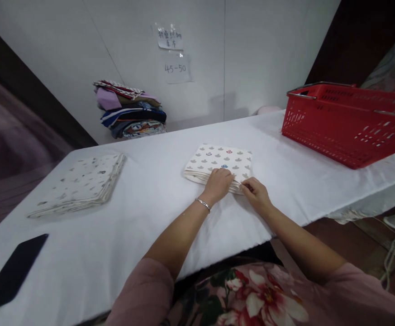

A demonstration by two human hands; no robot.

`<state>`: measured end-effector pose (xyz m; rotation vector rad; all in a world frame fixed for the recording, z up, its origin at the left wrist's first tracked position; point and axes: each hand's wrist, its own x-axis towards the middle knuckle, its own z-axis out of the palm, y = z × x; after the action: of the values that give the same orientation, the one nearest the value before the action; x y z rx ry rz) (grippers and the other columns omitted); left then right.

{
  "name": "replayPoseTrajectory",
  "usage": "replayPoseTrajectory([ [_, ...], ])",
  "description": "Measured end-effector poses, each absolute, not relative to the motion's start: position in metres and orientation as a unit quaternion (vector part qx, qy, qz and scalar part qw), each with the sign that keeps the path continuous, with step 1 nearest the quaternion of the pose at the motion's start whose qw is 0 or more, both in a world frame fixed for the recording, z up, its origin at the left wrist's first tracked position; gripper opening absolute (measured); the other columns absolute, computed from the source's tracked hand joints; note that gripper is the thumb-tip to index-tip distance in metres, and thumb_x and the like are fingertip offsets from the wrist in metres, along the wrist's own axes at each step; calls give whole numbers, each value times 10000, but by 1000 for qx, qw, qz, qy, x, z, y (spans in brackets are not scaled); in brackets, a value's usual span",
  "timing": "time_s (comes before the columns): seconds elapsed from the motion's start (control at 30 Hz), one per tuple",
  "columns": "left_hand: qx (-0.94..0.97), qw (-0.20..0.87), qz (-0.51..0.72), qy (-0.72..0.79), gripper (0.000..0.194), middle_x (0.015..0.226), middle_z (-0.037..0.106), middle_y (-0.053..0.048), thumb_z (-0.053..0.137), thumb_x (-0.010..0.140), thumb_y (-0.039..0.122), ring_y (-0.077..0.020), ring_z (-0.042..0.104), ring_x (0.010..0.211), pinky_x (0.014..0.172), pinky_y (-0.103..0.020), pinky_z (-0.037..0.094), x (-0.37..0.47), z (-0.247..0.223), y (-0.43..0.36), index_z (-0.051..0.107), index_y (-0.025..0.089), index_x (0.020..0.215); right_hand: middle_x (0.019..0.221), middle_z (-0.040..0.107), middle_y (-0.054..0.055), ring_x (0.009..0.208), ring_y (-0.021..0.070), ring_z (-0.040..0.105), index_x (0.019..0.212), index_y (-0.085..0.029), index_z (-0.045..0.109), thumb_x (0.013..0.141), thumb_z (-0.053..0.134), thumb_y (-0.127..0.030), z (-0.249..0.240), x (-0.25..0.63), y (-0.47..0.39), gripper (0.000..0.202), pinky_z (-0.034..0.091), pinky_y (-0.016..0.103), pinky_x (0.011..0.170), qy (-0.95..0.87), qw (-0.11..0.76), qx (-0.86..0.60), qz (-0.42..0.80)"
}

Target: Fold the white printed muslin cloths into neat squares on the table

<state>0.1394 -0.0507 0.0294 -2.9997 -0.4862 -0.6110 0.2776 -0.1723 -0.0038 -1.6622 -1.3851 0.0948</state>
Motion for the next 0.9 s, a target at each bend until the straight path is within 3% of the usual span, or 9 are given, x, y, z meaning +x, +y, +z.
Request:
replayPoseTrajectory([
  [0.53,-962,5,-234,-142,202,938,603,-39,434,918,176,-169,505,945,849,-338,387,126,10,-58,626,218,965,720,546,6,647,156,522,774,-226,570,818,500,-259,-2,277,-177,89,423,289,602,-588,442,-677,25],
  [0.63,-961,8,-236,-144,204,953,603,-44,437,915,170,-169,507,946,850,-339,396,125,8,-60,621,222,987,808,577,34,744,183,558,794,-232,579,835,499,-261,0,276,-177,95,458,311,645,-596,431,-677,-1],
  [0.7,-960,12,-238,-147,208,967,607,-51,432,920,180,-171,511,954,853,-342,400,124,6,-61,620,220,1000,978,598,74,917,222,568,878,-234,600,847,498,-262,3,274,-174,111,480,365,764,-613,430,-661,-48],
  [0.8,-957,16,-246,-151,206,973,614,-57,426,930,212,-174,518,966,854,-339,405,125,3,-61,629,197,964,1248,543,124,1161,273,489,1127,-211,568,854,501,-258,3,271,-168,285,412,462,952,-666,395,-624,-105],
  [0.9,-955,7,-254,-150,224,974,625,-52,411,935,207,-170,530,958,858,-332,411,124,3,-61,629,185,979,1292,544,134,1220,285,466,1290,-183,473,861,463,-215,-5,270,-164,431,364,508,1002,-720,317,-609,-98],
])
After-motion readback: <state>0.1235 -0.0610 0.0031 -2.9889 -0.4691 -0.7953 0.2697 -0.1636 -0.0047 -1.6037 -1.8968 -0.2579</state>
